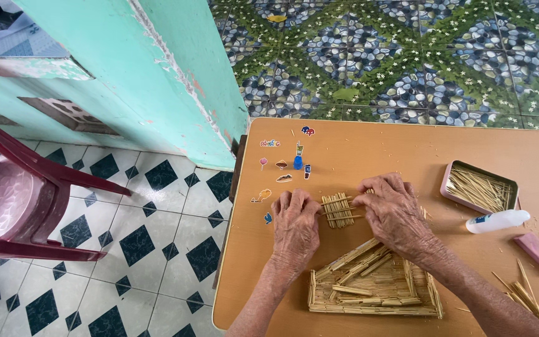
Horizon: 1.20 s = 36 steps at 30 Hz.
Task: The person assembles a triangular bamboo structure by applying glue to small bamboo sticks and attaching them to a frame. They also arrange additional bamboo sticks into small square grids on the table.
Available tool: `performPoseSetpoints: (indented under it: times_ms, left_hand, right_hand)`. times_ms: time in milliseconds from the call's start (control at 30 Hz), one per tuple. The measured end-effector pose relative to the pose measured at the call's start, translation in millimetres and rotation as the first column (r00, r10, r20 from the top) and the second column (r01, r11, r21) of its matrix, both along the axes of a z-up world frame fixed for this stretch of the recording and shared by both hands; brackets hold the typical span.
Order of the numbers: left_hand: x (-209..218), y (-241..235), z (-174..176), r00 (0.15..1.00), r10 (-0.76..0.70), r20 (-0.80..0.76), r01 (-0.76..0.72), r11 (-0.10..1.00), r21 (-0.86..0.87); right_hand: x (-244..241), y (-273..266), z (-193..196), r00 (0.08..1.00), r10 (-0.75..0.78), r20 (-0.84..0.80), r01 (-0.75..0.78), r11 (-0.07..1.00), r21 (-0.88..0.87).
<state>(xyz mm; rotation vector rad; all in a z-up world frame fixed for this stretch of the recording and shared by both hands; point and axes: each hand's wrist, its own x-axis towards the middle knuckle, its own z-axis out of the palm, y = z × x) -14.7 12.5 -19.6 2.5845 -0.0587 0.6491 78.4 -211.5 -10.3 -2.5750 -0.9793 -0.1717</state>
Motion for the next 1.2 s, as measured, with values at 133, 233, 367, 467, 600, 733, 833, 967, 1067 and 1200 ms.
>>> performPoseSetpoints:
  times_ms: [133,233,367,467,600,733,833,967,1067,1200]
  left_hand:
    - [0.9,1.2,-5.4,1.000,0.006,0.002,-0.006,1.000,-0.001]
    - [0.9,3.0,-9.4,1.000,0.006,0.014,-0.006,1.000,0.011]
    - [1.0,4.4,-12.8,1.000,-0.004,-0.002,0.004,1.000,0.001]
    - [0.7,4.9,-14.4,1.000,-0.009,-0.006,0.009,1.000,-0.019]
    - [-0.2,8.0,-15.2,0.999,-0.042,-0.013,0.041,0.994,-0.098]
    - [-4.1,10.3,-5.9,0.998,-0.047,0.040,0.051,0.993,-0.104]
    - [-11.9,11.0,21.7,0.995,-0.052,0.080,0.060,0.993,-0.105]
    - [-30.3,3.2,62.1,0.979,-0.004,0.203,0.018,0.998,-0.066]
    - [-46.5,-9.1,87.6,0.970,0.030,0.240,-0.013,0.997,-0.072]
    - [-63.6,-28.1,92.8,0.962,0.085,0.260,-0.069,0.995,-0.071]
  right_hand:
    - [-3.1,3.0,9.2,0.999,-0.027,-0.046,0.028,0.999,0.023]
    - [-1.1,2.1,4.3,0.999,-0.021,-0.025,0.021,1.000,0.018]
    - [-2.0,3.1,7.5,0.998,-0.040,-0.050,0.041,0.999,0.026]
    - [3.0,-4.3,-4.2,0.998,-0.051,-0.039,0.052,0.998,0.024]
    - [9.9,-12.8,2.2,0.992,-0.101,-0.080,0.106,0.992,0.065]
    - [16.2,-31.3,8.2,0.993,-0.110,-0.042,0.116,0.978,0.172]
    - [14.7,-47.1,19.6,0.989,-0.133,0.060,0.124,0.983,0.133]
    - [-4.5,-62.2,49.9,0.984,-0.125,0.127,0.094,0.969,0.229]
    - [-14.7,-76.0,43.3,0.984,-0.161,0.070,0.143,0.966,0.216]
    - [-18.0,-83.2,33.9,0.992,-0.127,0.004,0.122,0.962,0.244]
